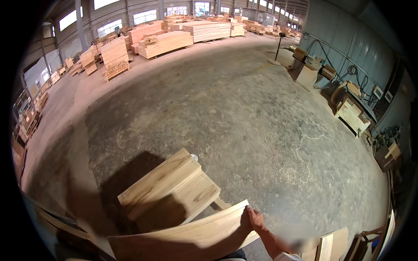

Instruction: The person sands the surfaces and edges of a wooden board using a large industrial belt sander, turning the board to sand multiple sides and checking the finish.

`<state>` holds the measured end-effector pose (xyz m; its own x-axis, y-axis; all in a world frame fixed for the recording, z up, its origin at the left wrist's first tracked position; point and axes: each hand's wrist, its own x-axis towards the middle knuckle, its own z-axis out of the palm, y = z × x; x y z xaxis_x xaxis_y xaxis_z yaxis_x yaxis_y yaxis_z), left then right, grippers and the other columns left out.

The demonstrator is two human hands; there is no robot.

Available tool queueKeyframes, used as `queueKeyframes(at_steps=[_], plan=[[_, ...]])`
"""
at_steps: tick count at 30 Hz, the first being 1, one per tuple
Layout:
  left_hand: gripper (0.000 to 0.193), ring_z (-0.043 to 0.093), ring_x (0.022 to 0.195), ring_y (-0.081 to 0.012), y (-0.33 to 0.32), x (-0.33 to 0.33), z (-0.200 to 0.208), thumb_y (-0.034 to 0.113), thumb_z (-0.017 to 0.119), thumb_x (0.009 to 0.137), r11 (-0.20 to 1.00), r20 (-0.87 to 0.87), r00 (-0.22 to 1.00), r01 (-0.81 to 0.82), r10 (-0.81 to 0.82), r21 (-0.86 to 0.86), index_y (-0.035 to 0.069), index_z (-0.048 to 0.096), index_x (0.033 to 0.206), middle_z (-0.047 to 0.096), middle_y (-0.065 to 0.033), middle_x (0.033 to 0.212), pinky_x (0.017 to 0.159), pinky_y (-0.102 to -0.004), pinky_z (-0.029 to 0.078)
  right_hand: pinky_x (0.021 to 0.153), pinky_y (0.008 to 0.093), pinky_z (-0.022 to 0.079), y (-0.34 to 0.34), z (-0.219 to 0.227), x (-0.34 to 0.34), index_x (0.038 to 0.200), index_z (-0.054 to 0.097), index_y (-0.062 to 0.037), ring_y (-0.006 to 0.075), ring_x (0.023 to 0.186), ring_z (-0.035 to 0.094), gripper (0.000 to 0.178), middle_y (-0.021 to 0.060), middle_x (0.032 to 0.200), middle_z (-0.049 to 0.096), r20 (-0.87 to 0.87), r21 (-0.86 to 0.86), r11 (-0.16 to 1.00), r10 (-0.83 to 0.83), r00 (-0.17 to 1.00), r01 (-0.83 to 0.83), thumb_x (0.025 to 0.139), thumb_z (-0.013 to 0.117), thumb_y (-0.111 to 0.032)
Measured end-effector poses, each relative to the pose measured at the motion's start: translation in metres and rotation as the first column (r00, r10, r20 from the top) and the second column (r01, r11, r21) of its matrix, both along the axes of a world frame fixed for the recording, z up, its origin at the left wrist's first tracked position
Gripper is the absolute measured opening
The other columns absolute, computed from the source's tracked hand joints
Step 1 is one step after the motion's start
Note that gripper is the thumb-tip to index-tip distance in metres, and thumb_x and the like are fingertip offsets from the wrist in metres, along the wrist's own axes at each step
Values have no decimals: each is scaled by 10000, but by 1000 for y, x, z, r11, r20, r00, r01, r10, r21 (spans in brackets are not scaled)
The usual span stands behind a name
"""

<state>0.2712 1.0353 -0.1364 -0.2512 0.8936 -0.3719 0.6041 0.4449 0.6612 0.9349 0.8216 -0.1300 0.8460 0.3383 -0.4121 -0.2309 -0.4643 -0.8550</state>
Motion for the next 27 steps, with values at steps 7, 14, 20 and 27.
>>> queueKeyframes(at_steps=[7, 14, 20, 27], plan=[[446, 464, 1075, -280, 11, 89, 0, 329, 431, 910, 986, 166, 975, -131, 147, -103, 25, 436, 1236, 479, -141, 1217, 886, -364, 402, 614, 282, 429, 84, 36, 52, 817, 651, -11, 113, 689, 523, 506, 28, 645, 564, 29, -33, 982, 187, 982, -186, 826, 523, -500], [482, 433, 1130, -259, 16, 135, -23, 340, 427, 907, 951, 344, 892, -237, 294, -200, 35, 398, 1279, 444, -128, 1267, 917, -354, 381, 707, 324, 466, 126, 58, 83, 961, 662, -57, 198, 777, 617, 534, 132, 785, 655, 44, -175, 929, 339, 940, -327, 832, 484, -543], [516, 406, 1178, -241, -24, 113, -60, 350, 424, 905, 914, 601, 694, -364, 396, -182, 43, 365, 1316, 414, -116, 1310, 944, -346, 363, 667, 294, 470, 136, -10, 94, 981, 645, -92, 249, 800, 628, 293, 133, 914, 646, 298, -303, 826, 557, 776, -476, 851, 534, -330], [583, 481, 1084, -185, -75, 92, -65, 436, 476, 881, 769, 394, 666, -596, 634, -229, -10, 444, 1254, 491, -82, 1233, 912, -299, 367, 719, 291, 449, 149, 3, 69, 1006, 615, -4, 162, 817, 584, 401, 112, 882, 647, 122, -348, 850, 460, 879, -396, 873, 498, -363]])
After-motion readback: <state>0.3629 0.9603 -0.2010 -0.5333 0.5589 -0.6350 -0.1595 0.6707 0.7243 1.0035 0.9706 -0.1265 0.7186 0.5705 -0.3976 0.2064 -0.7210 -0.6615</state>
